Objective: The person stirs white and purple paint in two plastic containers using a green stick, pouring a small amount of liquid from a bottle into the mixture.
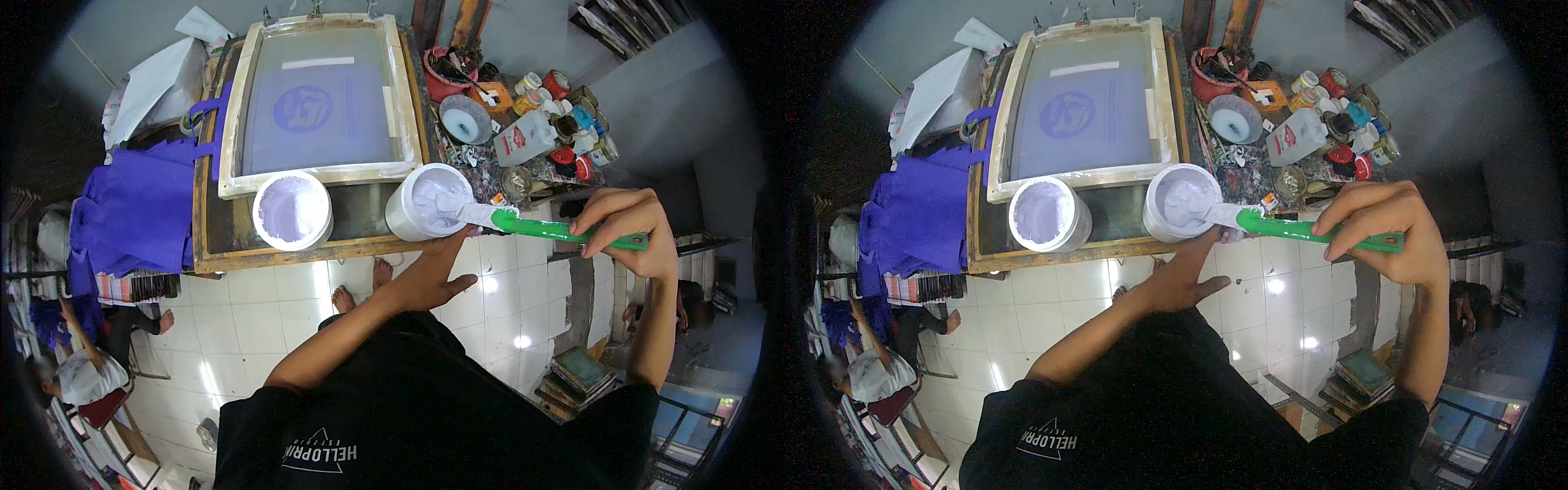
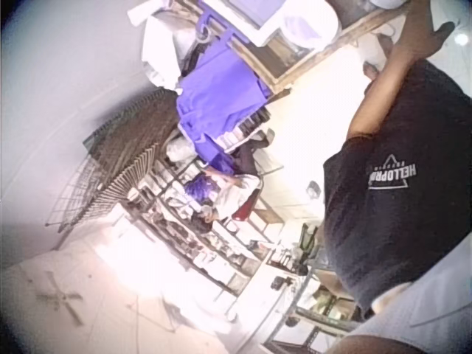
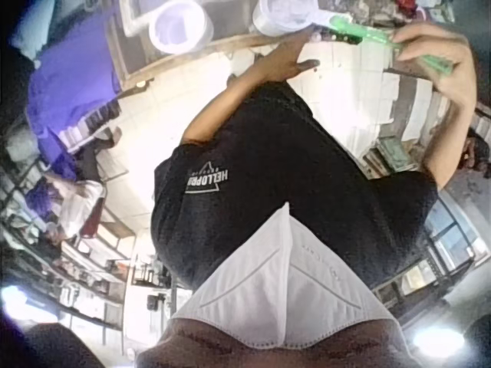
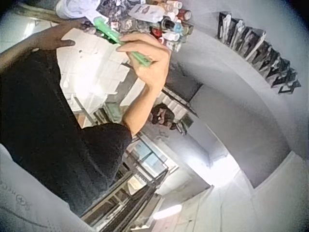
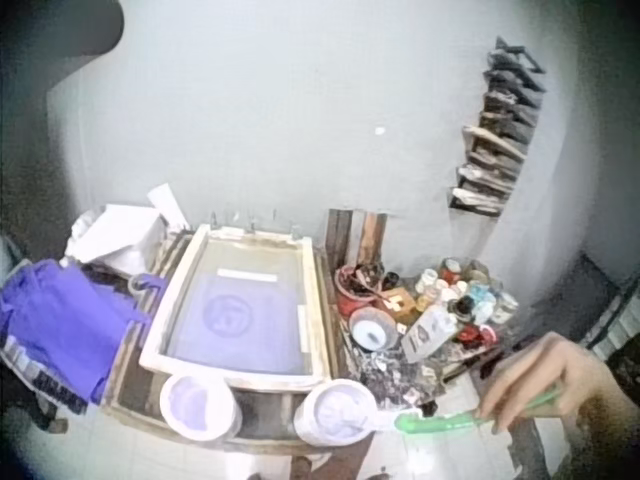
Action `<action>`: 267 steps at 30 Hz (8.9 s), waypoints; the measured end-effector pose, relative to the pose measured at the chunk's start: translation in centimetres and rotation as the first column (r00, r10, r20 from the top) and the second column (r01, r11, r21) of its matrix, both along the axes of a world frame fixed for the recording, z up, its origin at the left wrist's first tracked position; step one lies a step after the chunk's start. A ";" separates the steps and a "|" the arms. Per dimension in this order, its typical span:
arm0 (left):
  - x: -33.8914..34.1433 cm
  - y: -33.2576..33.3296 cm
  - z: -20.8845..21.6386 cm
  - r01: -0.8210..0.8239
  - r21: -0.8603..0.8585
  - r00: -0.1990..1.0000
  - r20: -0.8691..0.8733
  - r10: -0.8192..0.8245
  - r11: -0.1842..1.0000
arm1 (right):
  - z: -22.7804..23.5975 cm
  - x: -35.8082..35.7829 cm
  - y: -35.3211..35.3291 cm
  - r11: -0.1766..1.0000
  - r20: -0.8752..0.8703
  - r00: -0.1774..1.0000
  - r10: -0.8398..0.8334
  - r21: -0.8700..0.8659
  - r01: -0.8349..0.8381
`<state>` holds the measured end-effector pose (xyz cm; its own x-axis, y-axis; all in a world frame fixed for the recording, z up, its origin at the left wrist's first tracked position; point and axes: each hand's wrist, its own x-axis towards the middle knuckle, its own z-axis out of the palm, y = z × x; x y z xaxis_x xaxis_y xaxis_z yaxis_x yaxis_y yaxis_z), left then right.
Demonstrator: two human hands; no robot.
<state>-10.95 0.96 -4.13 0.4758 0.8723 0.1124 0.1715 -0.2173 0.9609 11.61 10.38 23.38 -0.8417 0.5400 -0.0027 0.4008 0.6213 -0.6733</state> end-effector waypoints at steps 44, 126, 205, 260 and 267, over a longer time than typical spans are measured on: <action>-21.3 -7.6 -3.1 -0.961 -0.013 0.271 0.165 0.948 0.277 | -5.6 -27.5 5.2 0.803 -0.414 0.701 0.581 0.152 -0.576; -28.5 -10.3 1.0 -0.466 0.479 0.787 -0.161 0.596 0.744 | -13.6 -28.2 -5.7 0.893 -0.223 0.883 0.414 0.290 -0.345; -26.7 -10.2 -3.2 -0.619 0.713 0.560 0.108 0.822 0.328 | -15.6 -29.6 -6.2 0.868 -0.223 0.847 0.483 0.248 -0.430; -18.6 -5.3 4.3 -0.871 0.264 0.455 0.114 0.883 0.414 | -15.1 -15.3 -9.6 0.395 -0.365 0.283 -0.887 -0.917 0.055; -15.1 -3.6 7.9 -0.743 0.224 0.628 -0.091 0.773 0.631 | -13.6 -3.5 -8.4 0.532 -0.506 0.214 -0.836 -0.843 0.086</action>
